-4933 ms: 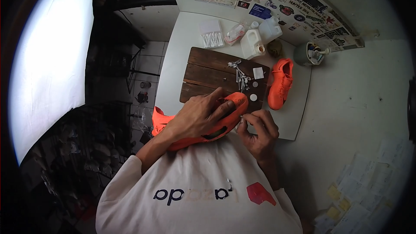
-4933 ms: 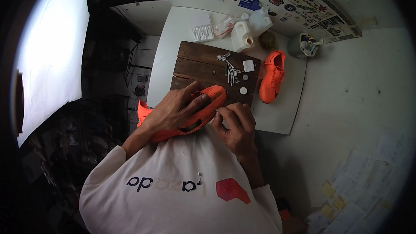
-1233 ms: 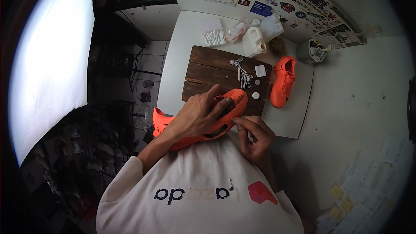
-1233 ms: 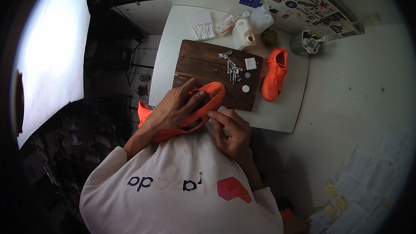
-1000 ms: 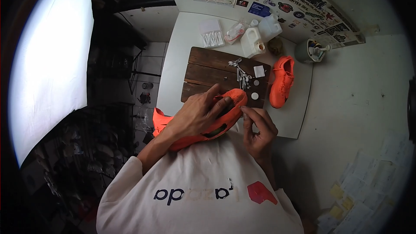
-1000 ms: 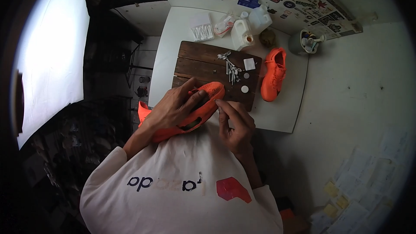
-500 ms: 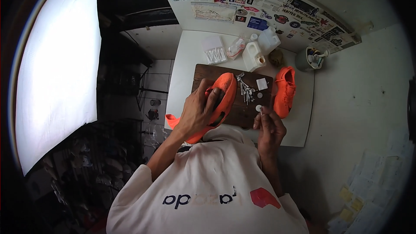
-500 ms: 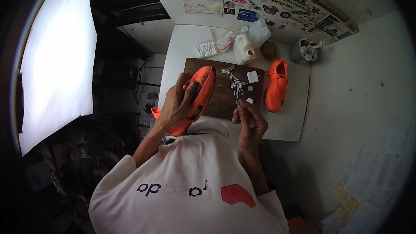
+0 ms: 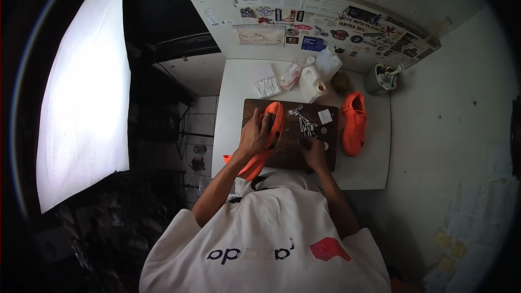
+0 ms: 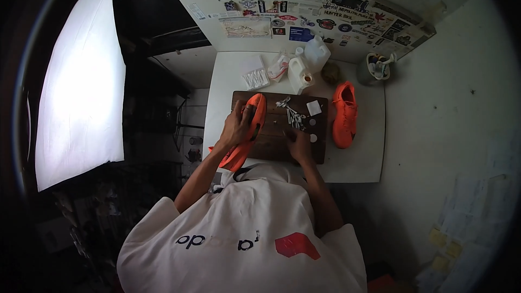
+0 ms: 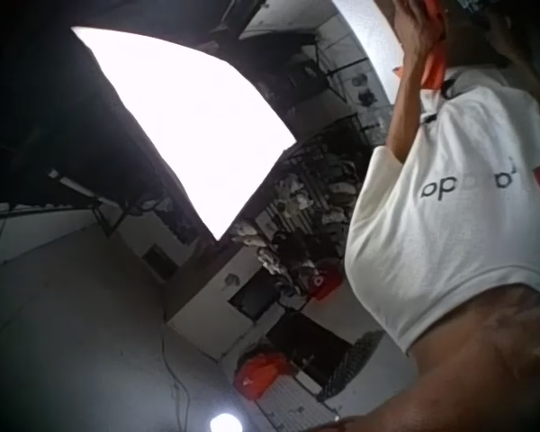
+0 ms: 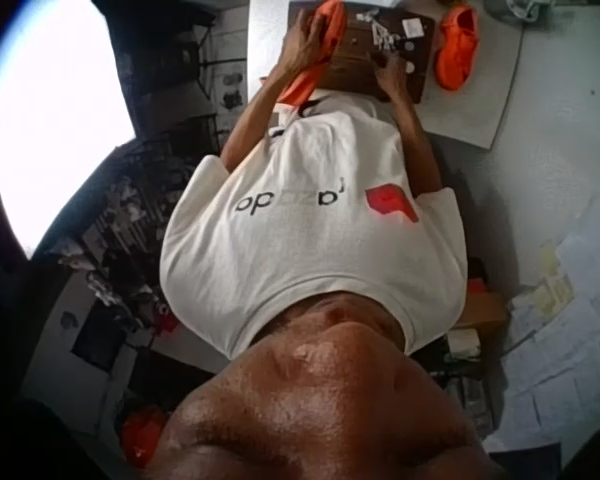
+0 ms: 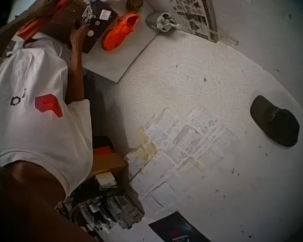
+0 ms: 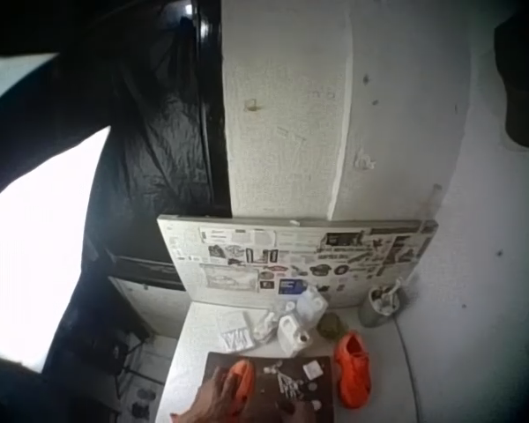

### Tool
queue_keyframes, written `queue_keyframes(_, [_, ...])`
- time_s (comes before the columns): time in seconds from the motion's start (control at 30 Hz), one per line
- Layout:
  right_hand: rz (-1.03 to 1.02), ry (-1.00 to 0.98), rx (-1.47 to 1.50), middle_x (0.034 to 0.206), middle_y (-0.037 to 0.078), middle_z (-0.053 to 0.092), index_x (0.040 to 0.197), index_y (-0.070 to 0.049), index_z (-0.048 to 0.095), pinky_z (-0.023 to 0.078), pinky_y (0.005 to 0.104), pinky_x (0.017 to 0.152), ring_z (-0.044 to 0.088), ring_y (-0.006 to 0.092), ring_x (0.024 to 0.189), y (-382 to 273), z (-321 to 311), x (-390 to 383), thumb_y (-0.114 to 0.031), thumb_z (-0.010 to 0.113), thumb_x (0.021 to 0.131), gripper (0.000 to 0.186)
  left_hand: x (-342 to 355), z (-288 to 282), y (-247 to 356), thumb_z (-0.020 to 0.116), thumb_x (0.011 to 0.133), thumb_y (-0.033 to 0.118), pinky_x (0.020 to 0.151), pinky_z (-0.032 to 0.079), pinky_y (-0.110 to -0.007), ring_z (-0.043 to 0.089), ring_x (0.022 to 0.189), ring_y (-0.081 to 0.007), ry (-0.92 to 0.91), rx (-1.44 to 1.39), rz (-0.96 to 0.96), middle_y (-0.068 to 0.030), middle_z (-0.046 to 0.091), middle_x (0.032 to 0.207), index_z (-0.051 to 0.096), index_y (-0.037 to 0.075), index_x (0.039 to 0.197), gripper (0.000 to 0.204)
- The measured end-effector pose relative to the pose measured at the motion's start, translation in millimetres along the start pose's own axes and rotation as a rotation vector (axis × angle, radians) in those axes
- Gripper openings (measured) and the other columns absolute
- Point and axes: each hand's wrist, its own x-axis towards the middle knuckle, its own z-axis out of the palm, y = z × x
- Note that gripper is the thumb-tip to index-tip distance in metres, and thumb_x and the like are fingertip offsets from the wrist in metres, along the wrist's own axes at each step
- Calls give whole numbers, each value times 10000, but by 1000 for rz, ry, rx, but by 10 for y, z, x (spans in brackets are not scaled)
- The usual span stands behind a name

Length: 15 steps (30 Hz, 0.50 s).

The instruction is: The recorder is repairing a bright orange soccer shoe by applying adhesive with a cotton swab.

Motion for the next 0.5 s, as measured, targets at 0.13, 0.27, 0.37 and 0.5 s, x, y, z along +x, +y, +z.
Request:
queue_keyframes(0.13, [-27,-132,-330,1067,262,745,1068,40,743,578,456,861,734,429,987,-23,81,98,-131,776,898,243,189,250,-489,384,1137,473,949,498,-577,650,1135,-533,-3,30,-35,-316,704,1190,467,51,1335,473])
queue_keyframes(0.27, [-155,-53,-405,1026,261,733,1003,40,720,556,506,830,701,469,978,42,124,82,-155,747,930,210,226,400,-677,371,1133,507,953,492,-593,631,1148,-561,11,-32,-121,-344,689,1206,456,43,1326,510])
queue_keyframes(0.37, [-175,-40,-374,981,257,720,1011,45,701,544,517,828,697,466,964,52,125,94,-127,703,960,180,219,506,-810,355,1137,513,967,493,-584,625,1154,-570,18,-58,-141,-354,681,1216,456,35,1320,522])
queue_keyframes(0.5, [-180,-60,-294,968,255,714,1042,45,689,543,510,839,692,470,940,117,73,113,-82,647,986,145,210,556,-802,338,1138,545,1070,469,-512,610,1275,-495,-28,-109,-222,-311,648,1332,463,43,1383,573])
